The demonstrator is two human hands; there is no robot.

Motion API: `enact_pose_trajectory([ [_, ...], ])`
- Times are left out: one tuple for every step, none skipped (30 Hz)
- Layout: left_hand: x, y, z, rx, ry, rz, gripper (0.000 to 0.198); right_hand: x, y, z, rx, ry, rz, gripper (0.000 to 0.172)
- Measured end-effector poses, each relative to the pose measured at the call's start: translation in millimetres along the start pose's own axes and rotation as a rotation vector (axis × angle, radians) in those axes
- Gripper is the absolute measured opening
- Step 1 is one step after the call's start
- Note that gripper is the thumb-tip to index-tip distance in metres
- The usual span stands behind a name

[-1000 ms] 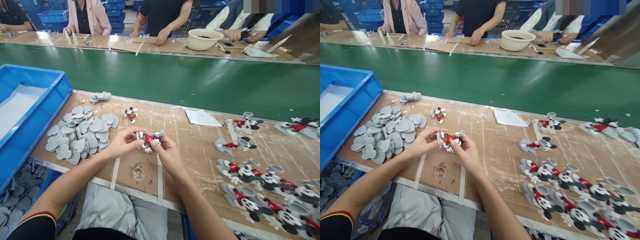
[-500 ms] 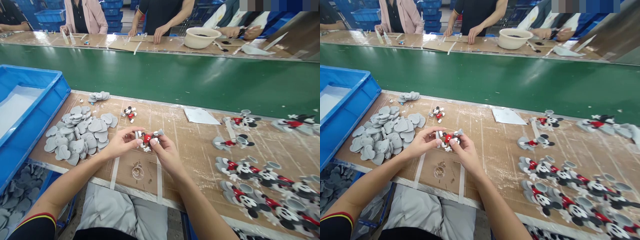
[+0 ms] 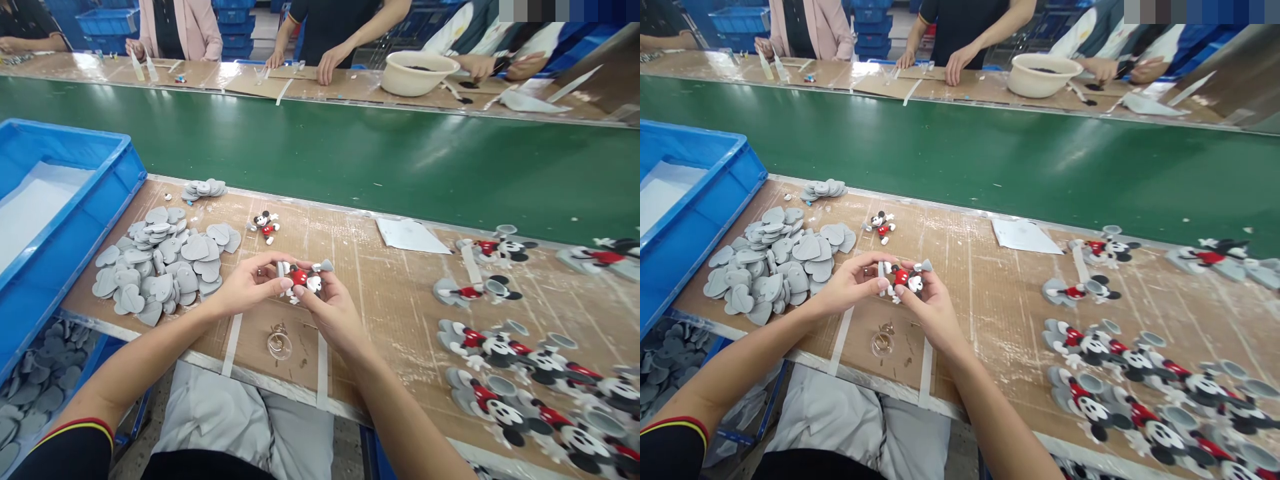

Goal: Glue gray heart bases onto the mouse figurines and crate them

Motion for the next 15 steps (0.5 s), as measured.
enact_pose_trajectory([
  [-0.2, -0.7, 0.1, 0.009, -0.003, 0.005, 0.038, 0.1, -0.1, -0.1, 0.003, 0.003, 0.001, 0.046],
  [-0.3, -1.5, 0.1, 0.018, -0.007, 0.009, 0.038, 0.1, 0.1, -0.3, 0.004, 0.004, 0.000, 0.046],
  [-0.5, -2.4, 0.0, 0.025, -0.011, 0.013, 0.039, 0.2, 0.5, -0.4, 0.003, 0.004, -0.002, 0.046],
  [-0.6, -3.1, 0.1, 0.032, -0.014, 0.015, 0.039, 0.2, 1.0, -0.5, 0.000, 0.004, -0.005, 0.046],
  [-0.7, -3.7, 0.1, 0.038, -0.017, 0.016, 0.039, 0.2, 1.4, -0.4, -0.004, 0.004, -0.007, 0.046],
  [-0.8, -3.9, 0.1, 0.042, -0.019, 0.014, 0.038, 0.3, 1.9, -0.3, -0.007, 0.004, -0.009, 0.046],
  [-0.8, -3.8, -0.1, 0.047, -0.022, 0.011, 0.038, 0.3, 2.3, -0.2, -0.008, 0.002, -0.010, 0.046],
  [-0.7, -3.8, -0.4, 0.051, -0.024, 0.009, 0.038, 0.3, 2.5, -0.2, -0.010, -0.001, -0.009, 0.045],
  [-0.6, -3.7, -0.7, 0.054, -0.025, 0.009, 0.038, 0.4, 2.7, -0.4, -0.012, -0.007, -0.008, 0.045],
  [-0.4, -3.4, -0.9, 0.056, -0.025, 0.008, 0.038, 0.4, 2.8, -0.6, -0.013, -0.014, -0.006, 0.045],
  [-0.3, -3.1, -1.3, 0.056, -0.026, 0.008, 0.038, 0.6, 2.7, -0.8, -0.014, -0.018, -0.003, 0.045],
  [-0.1, -2.7, -1.5, 0.055, -0.025, 0.008, 0.038, 0.7, 2.4, -0.7, -0.016, -0.020, 0.001, 0.045],
  [0.0, -2.2, -1.7, 0.053, -0.024, 0.009, 0.038, 1.0, 2.1, -0.6, -0.018, -0.019, 0.002, 0.046],
  [0.1, -1.9, -1.9, 0.050, -0.023, 0.012, 0.038, 1.3, 1.8, -0.2, -0.016, -0.014, 0.003, 0.047],
  [0.2, -1.7, -2.1, 0.046, -0.023, 0.017, 0.039, 1.7, 1.4, 0.4, -0.011, -0.006, 0.003, 0.049],
])
Point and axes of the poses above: each hand's wrist, its own x-axis away from the middle knuckle, its own z-axis out of the back of the hand, y = z × x, the point moved 8 cm from there along -x, towards the middle knuckle, and after that the axes turned 14 degrees about x, right-handed, at the moved point
